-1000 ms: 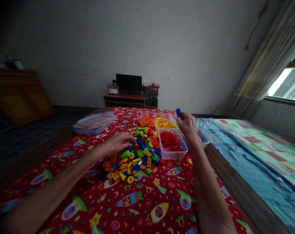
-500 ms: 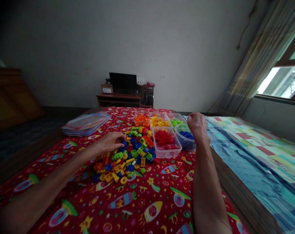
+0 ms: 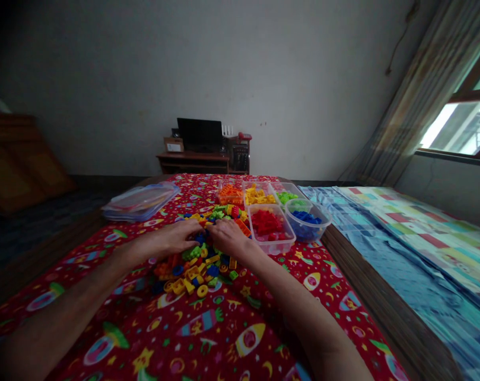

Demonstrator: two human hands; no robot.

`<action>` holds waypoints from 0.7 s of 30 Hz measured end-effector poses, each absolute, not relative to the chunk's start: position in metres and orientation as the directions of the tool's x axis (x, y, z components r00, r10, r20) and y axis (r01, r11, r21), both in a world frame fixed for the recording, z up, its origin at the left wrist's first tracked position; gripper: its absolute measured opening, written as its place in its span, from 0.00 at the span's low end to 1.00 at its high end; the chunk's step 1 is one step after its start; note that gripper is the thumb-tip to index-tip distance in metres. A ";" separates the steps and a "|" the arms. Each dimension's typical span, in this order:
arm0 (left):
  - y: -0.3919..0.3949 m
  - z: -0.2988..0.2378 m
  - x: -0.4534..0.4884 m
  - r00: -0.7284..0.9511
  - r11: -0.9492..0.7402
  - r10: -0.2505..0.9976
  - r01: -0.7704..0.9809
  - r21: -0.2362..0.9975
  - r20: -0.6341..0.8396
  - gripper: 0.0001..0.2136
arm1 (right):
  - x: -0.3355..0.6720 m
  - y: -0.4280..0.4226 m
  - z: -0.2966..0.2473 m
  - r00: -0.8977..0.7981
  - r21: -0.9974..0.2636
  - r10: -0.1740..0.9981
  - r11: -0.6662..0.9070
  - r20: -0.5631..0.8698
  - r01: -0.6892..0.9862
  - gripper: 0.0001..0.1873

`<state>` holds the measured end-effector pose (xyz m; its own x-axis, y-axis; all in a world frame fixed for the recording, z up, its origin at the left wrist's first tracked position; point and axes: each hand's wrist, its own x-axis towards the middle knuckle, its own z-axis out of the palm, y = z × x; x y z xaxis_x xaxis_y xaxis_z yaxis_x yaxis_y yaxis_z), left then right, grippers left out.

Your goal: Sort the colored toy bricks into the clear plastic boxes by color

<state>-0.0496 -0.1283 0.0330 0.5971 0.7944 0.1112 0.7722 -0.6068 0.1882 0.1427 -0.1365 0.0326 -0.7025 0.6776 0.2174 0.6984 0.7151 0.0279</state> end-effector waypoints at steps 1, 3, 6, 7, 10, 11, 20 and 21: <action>-0.129 0.032 -0.048 0.603 -0.613 0.790 0.770 0.174 0.113 0.10 | 0.141 -0.138 0.029 -0.709 0.048 0.673 0.717 0.208 0.695 0.18; -0.129 0.032 -0.046 0.607 -0.615 0.788 0.772 0.163 0.099 0.10 | 0.141 -0.139 0.026 -0.714 0.079 0.667 0.717 0.212 0.693 0.18; -0.131 0.035 -0.043 0.590 -0.597 0.802 0.789 0.145 0.087 0.14 | 0.144 -0.138 0.025 -0.701 0.107 0.670 0.700 0.245 0.706 0.19; -0.130 0.036 -0.043 0.584 -0.591 0.806 0.794 0.142 0.092 0.15 | 0.145 -0.137 0.026 -0.692 0.107 0.673 0.693 0.259 0.713 0.18; -0.127 0.034 -0.046 0.563 -0.575 0.818 0.803 0.155 0.120 0.15 | 0.146 -0.134 0.029 -0.659 0.055 0.689 0.678 0.301 0.733 0.16; -0.126 0.032 -0.048 0.551 -0.566 0.825 0.808 0.167 0.126 0.15 | 0.146 -0.134 0.030 -0.639 0.029 0.701 0.666 0.317 0.745 0.15; -0.124 0.030 -0.052 0.557 -0.562 0.826 0.809 0.170 0.083 0.16 | 0.160 -0.134 0.054 -0.554 -0.051 0.775 0.594 0.303 0.803 0.22; -0.124 0.029 -0.053 0.553 -0.557 0.830 0.814 0.163 0.072 0.16 | 0.169 -0.133 0.063 -0.532 -0.072 0.780 0.582 0.329 0.810 0.21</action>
<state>-0.0525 -0.1240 0.0293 0.5529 0.8301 0.0719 0.8145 -0.5567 0.1634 0.1689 -0.1331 0.0630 -0.5315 0.7804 0.3294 0.8100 0.5820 -0.0717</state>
